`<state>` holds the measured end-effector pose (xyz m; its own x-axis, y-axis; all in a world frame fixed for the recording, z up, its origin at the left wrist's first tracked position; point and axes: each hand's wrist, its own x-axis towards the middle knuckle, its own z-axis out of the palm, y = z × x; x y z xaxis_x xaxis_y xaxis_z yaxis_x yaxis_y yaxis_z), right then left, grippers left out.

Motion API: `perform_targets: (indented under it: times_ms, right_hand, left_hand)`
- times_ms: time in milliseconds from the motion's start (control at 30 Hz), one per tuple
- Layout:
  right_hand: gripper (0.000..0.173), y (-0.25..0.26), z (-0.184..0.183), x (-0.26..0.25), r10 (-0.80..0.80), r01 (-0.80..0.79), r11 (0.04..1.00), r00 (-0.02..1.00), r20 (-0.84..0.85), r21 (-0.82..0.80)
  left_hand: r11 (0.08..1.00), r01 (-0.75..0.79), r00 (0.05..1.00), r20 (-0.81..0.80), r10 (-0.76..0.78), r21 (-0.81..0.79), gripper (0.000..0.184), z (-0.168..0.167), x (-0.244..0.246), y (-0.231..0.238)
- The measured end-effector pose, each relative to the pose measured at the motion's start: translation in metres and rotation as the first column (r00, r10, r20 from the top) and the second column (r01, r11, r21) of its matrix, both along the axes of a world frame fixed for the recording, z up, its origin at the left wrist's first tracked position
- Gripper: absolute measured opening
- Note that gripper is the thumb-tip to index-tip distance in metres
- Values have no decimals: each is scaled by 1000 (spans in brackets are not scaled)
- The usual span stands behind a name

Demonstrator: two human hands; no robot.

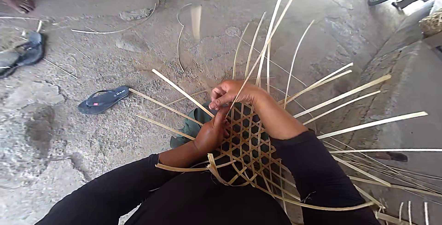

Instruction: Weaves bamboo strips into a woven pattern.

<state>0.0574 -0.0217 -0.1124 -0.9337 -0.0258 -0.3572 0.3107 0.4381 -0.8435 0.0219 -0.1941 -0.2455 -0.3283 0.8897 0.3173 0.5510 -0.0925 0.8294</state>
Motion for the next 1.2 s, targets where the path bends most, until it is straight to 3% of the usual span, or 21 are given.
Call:
perform_targets:
  times_ms: [67,167,200,267,333,400,467,500,567,667,767,833,933,1067,1200]
  right_hand:
    - [30,15,-38,-10,-248,219,954,960,-131,-203]
    - [39,11,-67,5,-667,420,694,680,-303,-585]
    - [35,8,-66,12,-684,411,697,626,-374,-588]
    - [30,5,-53,25,-488,321,872,617,-617,-369]
    - [49,2,-20,33,-148,281,959,640,-754,50]
    - [41,3,14,33,159,357,803,645,-748,478]
    - [33,4,48,35,313,361,538,754,-578,762]
    - [30,1,66,37,328,293,426,832,-448,856]
    - [23,12,81,29,398,178,234,880,-261,956]
    - [32,25,93,23,495,42,169,861,-121,985]
    - [23,27,94,40,491,27,139,866,-93,990]
    - [18,24,84,59,385,106,139,910,-152,985]
    - [12,6,66,88,-54,180,252,984,-172,951]
    - [14,32,10,114,-459,352,391,875,-151,850]
    - [13,30,-29,141,-583,593,418,756,-298,688]
  left_hand:
    - [999,37,997,66,-36,-2,39,0,-4,-1]
    - [996,86,977,198,-81,-18,40,2,-8,1]
    - [994,97,966,246,-81,-54,41,4,-10,2]
    - [987,124,946,313,-86,-104,44,7,-14,7]
    - [984,146,930,354,-101,-105,52,8,-17,10]
    - [989,134,930,354,-102,-67,55,7,-16,10]
    - [993,111,935,341,-93,-34,51,6,-15,10]
    - [995,97,940,332,-84,-24,48,6,-14,10]
    - [997,78,942,330,-68,-18,44,5,-11,9]
    - [998,54,941,337,-45,-19,41,7,-10,9]
    - [999,28,935,354,-17,-24,40,8,-10,11]
    - [997,29,912,410,2,-69,41,11,-11,13]
    - [987,35,860,507,51,-159,36,15,-13,18]
    - [983,54,825,562,54,-174,26,13,-15,19]
    - [983,52,835,548,55,-178,21,10,-18,21]
